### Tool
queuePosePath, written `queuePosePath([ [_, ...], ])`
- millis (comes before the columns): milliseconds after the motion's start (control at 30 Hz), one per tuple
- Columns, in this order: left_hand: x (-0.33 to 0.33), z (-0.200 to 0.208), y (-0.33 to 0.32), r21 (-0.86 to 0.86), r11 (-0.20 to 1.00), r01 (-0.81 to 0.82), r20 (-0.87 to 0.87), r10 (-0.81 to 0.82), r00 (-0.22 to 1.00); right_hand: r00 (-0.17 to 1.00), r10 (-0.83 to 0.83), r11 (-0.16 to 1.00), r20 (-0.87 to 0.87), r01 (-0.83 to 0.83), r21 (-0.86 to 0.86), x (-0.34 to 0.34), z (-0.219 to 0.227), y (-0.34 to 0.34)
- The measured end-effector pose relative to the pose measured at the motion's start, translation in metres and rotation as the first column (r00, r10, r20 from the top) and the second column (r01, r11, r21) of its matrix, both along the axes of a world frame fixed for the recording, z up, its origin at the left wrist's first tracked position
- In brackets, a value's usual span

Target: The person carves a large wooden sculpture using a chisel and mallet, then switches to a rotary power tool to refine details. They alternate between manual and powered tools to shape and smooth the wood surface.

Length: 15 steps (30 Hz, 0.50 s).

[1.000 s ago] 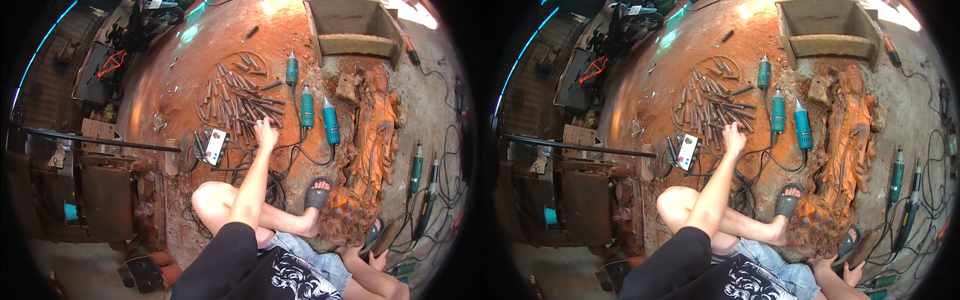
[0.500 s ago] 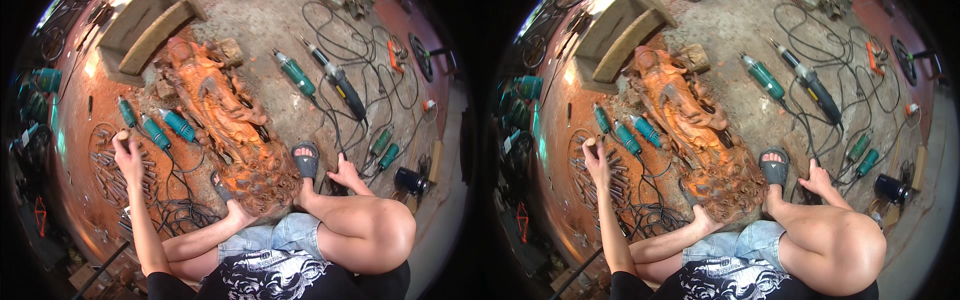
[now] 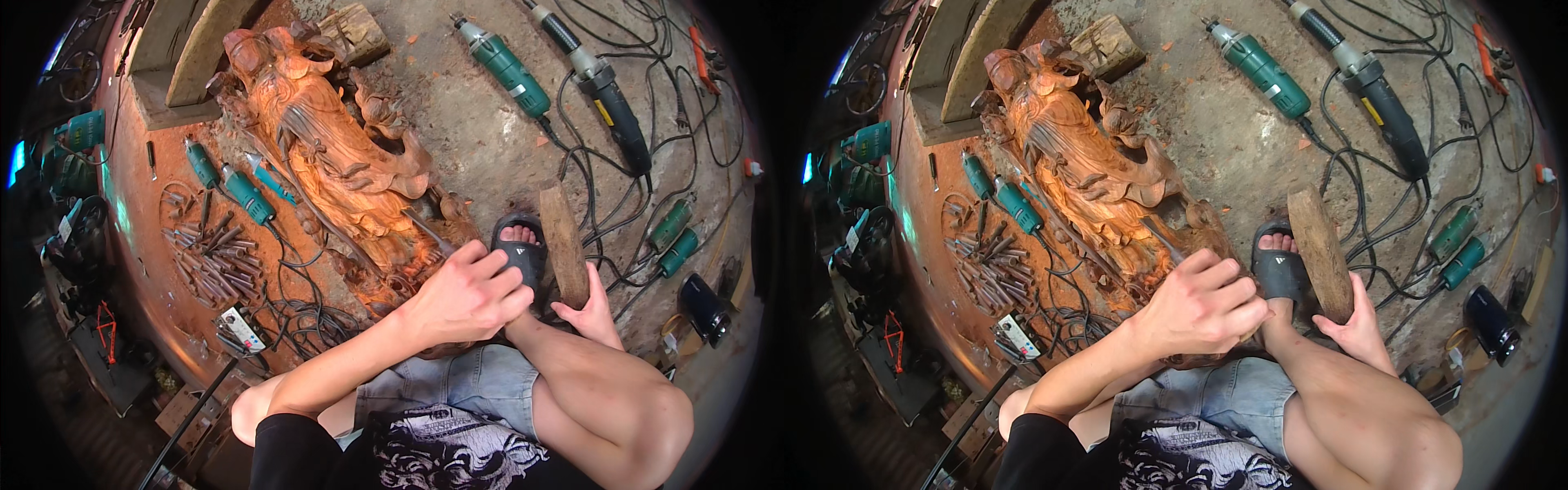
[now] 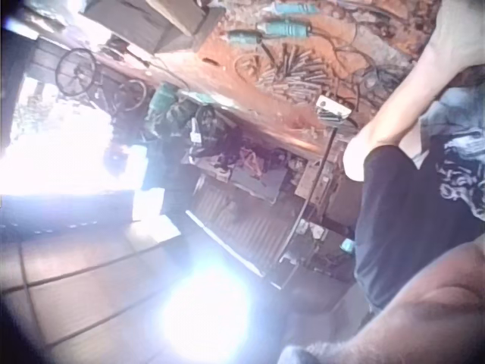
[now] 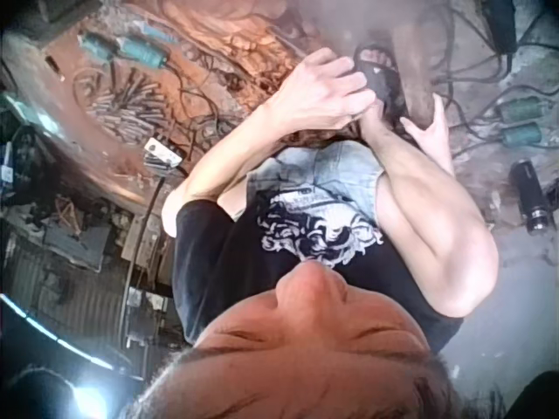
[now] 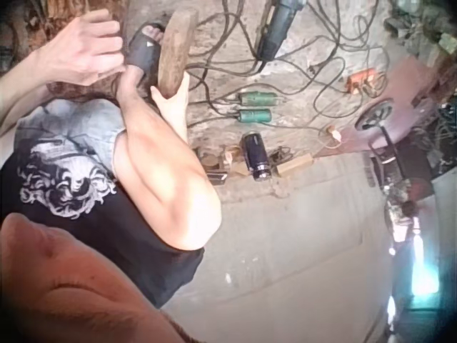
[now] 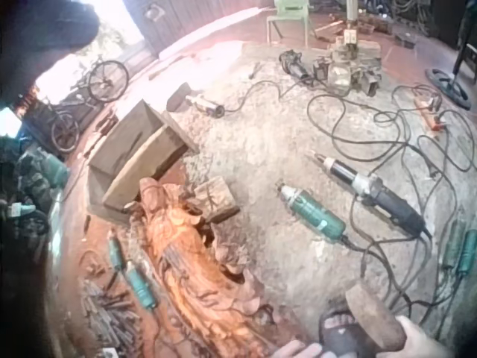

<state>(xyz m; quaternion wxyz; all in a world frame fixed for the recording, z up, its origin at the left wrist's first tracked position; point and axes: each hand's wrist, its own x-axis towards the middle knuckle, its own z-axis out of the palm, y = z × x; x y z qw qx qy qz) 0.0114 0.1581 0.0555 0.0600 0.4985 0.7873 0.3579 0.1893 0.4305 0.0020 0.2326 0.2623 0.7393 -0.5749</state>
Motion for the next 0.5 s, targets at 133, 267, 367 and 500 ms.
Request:
queuePosePath([
  [133,-0.009,-0.005,0.005,-0.019,0.996,-0.092,0.037,0.093,0.995,0.999,0.041,0.997,-0.010,-0.040,0.067,-0.020,0.014,0.007],
  [267,-0.008,-0.004,0.006,0.011,0.986,-0.167,0.009,0.167,0.986,0.922,0.284,0.928,-0.265,-0.194,0.318,-0.043,0.037,0.020],
  [367,-0.012,-0.002,0.006,0.115,0.979,-0.166,0.040,0.162,0.986,0.810,0.403,0.885,-0.427,-0.225,0.408,-0.035,0.042,0.038],
  [500,-0.007,-0.005,0.006,0.115,0.976,-0.183,0.016,0.182,0.983,0.844,0.222,0.960,-0.488,-0.100,0.262,-0.007,0.013,0.046],
])
